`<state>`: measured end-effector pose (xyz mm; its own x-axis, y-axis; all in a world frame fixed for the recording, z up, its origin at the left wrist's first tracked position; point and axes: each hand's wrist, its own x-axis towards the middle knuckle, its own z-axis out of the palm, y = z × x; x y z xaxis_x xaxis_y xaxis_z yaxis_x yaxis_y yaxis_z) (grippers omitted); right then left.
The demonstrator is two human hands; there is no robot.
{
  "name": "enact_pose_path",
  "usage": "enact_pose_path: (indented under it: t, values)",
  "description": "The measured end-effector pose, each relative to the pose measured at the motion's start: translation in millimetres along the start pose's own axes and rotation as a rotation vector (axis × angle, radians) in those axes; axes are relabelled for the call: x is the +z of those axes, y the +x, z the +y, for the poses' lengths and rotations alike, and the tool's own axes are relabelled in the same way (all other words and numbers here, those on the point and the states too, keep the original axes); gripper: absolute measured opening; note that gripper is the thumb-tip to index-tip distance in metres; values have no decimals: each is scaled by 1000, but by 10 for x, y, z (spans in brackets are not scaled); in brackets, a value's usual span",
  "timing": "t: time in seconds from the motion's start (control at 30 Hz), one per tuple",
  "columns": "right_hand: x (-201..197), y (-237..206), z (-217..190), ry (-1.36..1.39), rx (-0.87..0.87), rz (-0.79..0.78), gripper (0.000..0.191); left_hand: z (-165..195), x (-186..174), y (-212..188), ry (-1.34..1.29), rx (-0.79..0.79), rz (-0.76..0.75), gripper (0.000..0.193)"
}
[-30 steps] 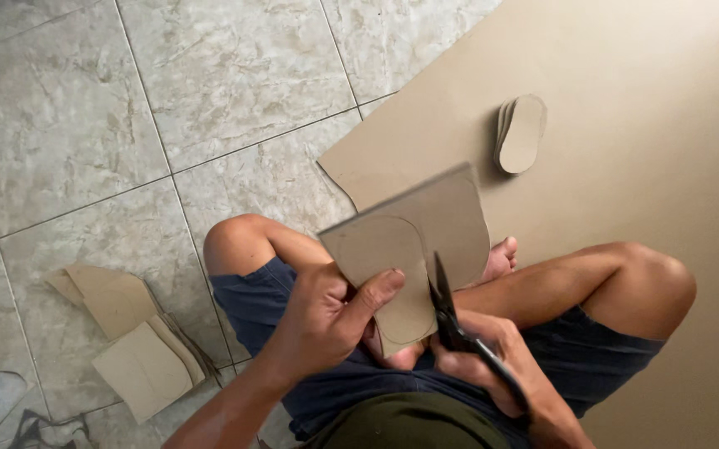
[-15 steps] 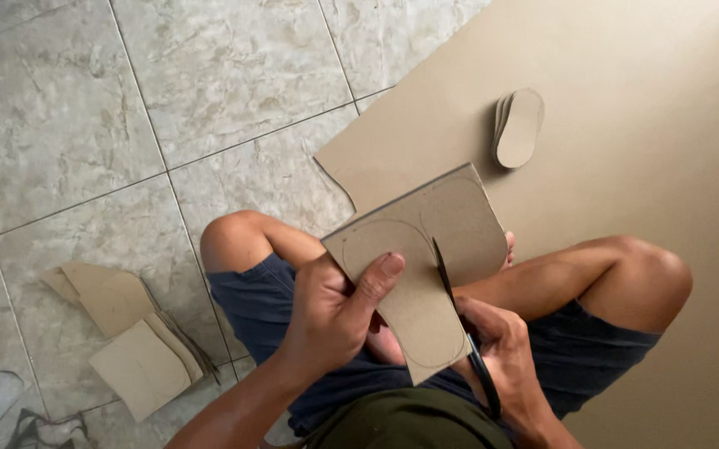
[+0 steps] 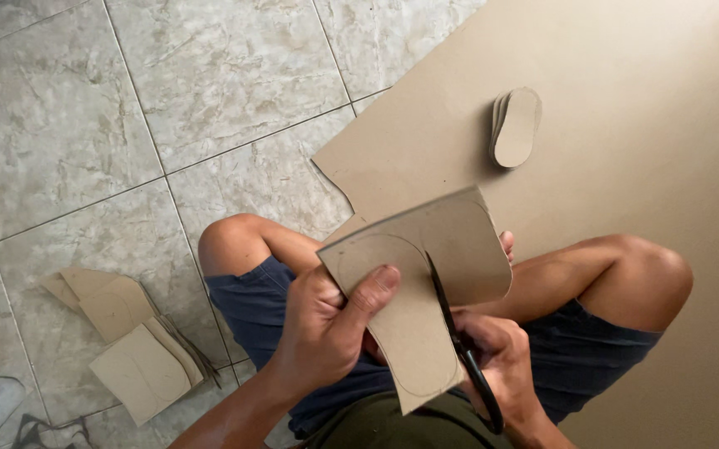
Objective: The person sits on the floor and cuts sandal insole shapes out of a large tan sheet using scissors, following drawn outlines. They trim the edges of each cut sole, set finished soles on the sheet, and repeat the cutting on additional outlined shapes.
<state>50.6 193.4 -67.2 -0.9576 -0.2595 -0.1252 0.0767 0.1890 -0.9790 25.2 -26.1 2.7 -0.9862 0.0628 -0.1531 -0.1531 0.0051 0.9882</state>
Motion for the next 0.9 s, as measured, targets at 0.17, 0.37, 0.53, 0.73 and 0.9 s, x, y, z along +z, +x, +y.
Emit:
enact_pose_path:
  t: [0.17,0.37,0.53,0.73,0.9]
  values:
    - [-32,-38,15,46,-21,-3,30,56,24,-9,66,32,-40,28]
    - [-64,-65,-11,-94,18,0,23,132,31,-13,-66,-107,-111,27]
    - [-63,-40,-91,-2,154,20,29,141,20,2,22,-181,-137,24]
    - [-67,-47,-102,-66,42,-39,24,141,-73,20,-17,-64,-218,24]
    - [-62,-62,-70,83,100,-69,26,137,-91,33,2,-136,-261,26]
